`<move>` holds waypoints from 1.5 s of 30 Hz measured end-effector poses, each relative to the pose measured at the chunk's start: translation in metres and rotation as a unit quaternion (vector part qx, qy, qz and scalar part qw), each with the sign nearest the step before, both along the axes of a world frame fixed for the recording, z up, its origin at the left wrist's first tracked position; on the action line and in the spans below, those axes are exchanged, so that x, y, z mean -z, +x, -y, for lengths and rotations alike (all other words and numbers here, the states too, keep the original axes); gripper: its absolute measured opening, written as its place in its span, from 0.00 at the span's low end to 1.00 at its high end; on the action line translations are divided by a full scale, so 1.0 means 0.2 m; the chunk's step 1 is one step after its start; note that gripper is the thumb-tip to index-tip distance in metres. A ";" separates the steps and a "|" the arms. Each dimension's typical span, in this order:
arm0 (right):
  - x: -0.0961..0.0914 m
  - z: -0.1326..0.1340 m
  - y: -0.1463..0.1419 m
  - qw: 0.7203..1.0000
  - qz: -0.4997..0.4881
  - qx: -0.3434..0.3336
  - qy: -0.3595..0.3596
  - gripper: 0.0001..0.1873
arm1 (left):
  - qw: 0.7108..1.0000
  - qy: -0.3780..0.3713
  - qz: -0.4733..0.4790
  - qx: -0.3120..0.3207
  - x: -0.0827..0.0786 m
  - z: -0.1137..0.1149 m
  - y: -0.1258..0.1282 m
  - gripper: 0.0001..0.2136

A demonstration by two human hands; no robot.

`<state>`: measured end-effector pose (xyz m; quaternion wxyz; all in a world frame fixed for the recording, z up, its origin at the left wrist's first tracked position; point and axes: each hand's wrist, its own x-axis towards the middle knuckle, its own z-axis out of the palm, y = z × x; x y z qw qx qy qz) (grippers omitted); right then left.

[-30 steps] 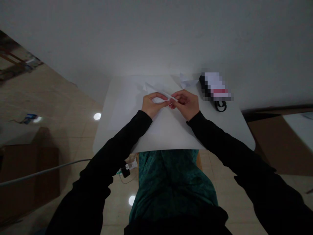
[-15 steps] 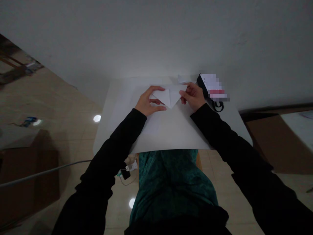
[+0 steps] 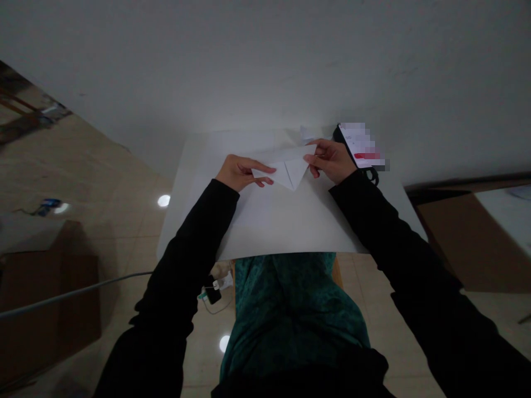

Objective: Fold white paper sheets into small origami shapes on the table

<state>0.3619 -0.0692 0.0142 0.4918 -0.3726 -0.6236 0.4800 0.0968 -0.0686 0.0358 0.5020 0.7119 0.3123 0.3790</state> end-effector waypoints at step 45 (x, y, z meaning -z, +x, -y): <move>0.00 0.03 -0.06 0.994 -0.021 0.112 0.006 0.25 | 0.969 -0.033 0.108 -0.221 0.10 -0.13 0.02 0.19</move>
